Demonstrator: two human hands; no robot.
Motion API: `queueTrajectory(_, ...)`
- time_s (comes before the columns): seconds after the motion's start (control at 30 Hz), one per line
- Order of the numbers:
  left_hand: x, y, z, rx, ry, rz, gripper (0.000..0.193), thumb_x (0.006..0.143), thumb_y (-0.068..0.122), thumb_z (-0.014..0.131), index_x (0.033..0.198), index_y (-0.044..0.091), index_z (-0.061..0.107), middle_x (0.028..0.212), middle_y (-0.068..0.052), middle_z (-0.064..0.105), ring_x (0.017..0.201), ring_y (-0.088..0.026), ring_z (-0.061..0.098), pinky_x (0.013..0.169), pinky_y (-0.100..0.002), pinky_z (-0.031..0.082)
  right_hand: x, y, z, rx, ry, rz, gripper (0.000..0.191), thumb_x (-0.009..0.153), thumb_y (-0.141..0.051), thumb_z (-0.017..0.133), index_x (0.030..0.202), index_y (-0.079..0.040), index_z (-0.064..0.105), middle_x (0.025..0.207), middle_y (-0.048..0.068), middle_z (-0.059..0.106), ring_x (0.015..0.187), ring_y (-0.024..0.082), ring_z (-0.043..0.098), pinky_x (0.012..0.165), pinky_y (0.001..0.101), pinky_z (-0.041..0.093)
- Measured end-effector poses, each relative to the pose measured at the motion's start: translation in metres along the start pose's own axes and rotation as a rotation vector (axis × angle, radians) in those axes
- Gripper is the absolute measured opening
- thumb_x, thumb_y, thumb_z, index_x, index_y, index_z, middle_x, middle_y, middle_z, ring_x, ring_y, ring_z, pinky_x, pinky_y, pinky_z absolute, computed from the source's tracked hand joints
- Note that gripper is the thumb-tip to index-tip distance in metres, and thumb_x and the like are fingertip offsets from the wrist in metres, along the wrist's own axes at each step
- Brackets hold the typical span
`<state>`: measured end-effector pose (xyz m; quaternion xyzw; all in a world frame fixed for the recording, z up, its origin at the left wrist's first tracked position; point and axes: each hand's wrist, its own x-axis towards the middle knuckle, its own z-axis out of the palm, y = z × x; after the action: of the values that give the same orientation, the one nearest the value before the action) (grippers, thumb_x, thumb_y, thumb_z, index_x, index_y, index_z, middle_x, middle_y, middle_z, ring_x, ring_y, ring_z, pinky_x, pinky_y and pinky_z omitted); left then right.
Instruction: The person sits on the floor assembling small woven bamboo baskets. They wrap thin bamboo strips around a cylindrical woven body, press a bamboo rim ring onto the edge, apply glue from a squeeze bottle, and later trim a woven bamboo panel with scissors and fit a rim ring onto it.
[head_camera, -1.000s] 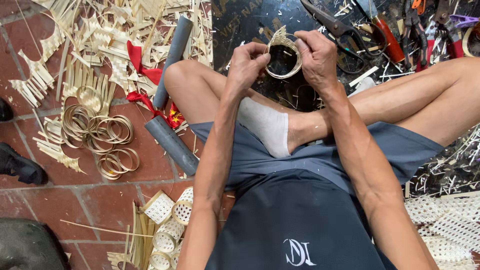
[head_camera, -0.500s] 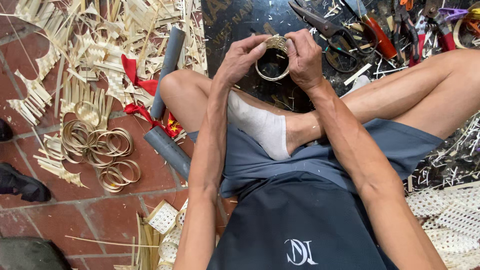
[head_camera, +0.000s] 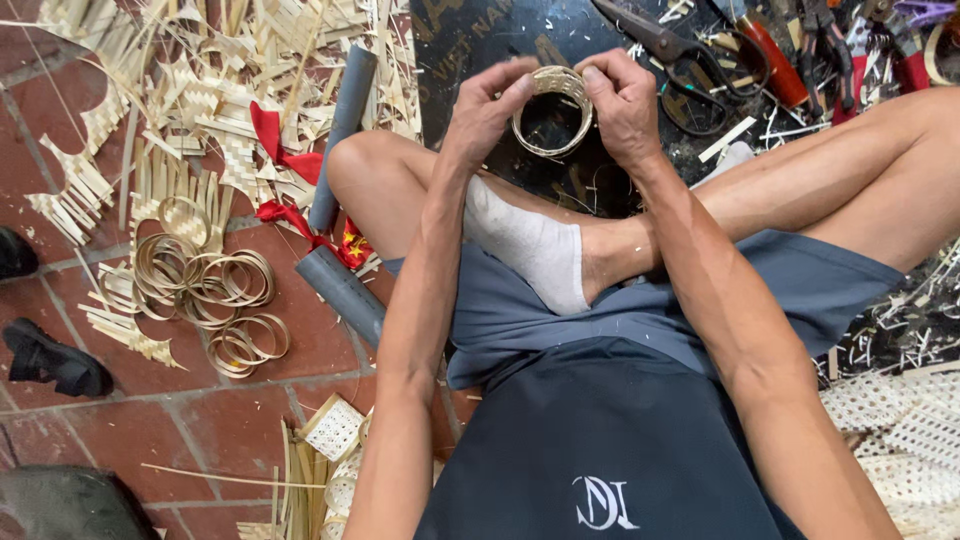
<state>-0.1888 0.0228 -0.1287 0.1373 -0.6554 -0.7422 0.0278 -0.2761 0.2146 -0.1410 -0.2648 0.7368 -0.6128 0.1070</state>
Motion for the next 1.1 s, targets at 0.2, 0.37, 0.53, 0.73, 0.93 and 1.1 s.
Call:
queueTrajectory(0.2,-0.012,0.003,-0.005,0.487,0.158,0.219,0.055,0.091,0.023,0.082,0.135,-0.003,0.059,0.122,-0.018,0.073,0.107,-0.027,0.072,0.094,-0.037,0.056,-0.004,-0.017,-0.011,-0.161,-0.032,0.002,0.027,0.101,-0.019,0.075,0.117,0.001,0.07,0.102,0.012,0.066,0.087,0.02,0.064,0.077,0.0331,0.053)
queueTrajectory(0.37,0.003,0.003,0.018,0.943,0.166,0.155,0.03,0.084,0.008,0.065,0.113,0.005,0.069,0.097,-0.024,0.074,0.093,-0.045,0.07,0.077,-0.052,0.054,0.022,-0.023,0.004,-0.758,-0.206,-0.161,0.045,0.079,-0.028,0.085,0.113,0.0,0.072,0.098,0.021,0.07,0.085,0.04,0.069,0.072,0.0537,0.054)
queueTrajectory(0.53,0.018,-0.004,0.025,1.161,0.203,0.121,0.006,0.087,0.006,0.059,0.089,0.004,0.064,0.085,-0.025,0.071,0.082,-0.048,0.07,0.069,-0.058,0.055,0.032,-0.018,0.025,-1.0,-0.33,0.058,0.02,0.085,-0.008,0.068,0.103,0.0,0.067,0.104,0.025,0.068,0.084,0.047,0.069,0.07,0.0567,0.055)
queueTrajectory(0.73,0.016,-0.012,0.031,1.225,0.225,0.075,0.01,0.088,0.009,0.058,0.083,0.004,0.064,0.081,-0.025,0.072,0.078,-0.046,0.071,0.066,-0.055,0.057,0.033,-0.024,0.027,-1.049,-0.367,0.052,0.025,0.081,-0.008,0.069,0.104,0.002,0.066,0.101,0.026,0.068,0.085,0.046,0.071,0.069,0.0558,0.056)
queueTrajectory(0.93,0.018,-0.01,0.037,1.204,0.263,0.12,0.014,0.091,0.01,0.057,0.083,0.002,0.065,0.081,-0.026,0.071,0.076,-0.046,0.071,0.066,-0.056,0.057,0.04,-0.03,0.025,-1.036,-0.368,-0.029,0.018,0.086,-0.014,0.069,0.097,0.0,0.072,0.099,0.025,0.071,0.084,0.043,0.072,0.069,0.0536,0.056)
queueTrajectory(1.1,0.016,-0.008,0.031,1.199,0.22,0.098,0.016,0.092,0.011,0.057,0.08,0.003,0.065,0.083,-0.025,0.071,0.078,-0.046,0.071,0.067,-0.055,0.057,0.042,-0.033,0.03,-1.121,-0.484,0.063,0.016,0.092,-0.013,0.065,0.094,-0.003,0.077,0.093,0.026,0.073,0.085,0.042,0.073,0.067,0.0511,0.057)
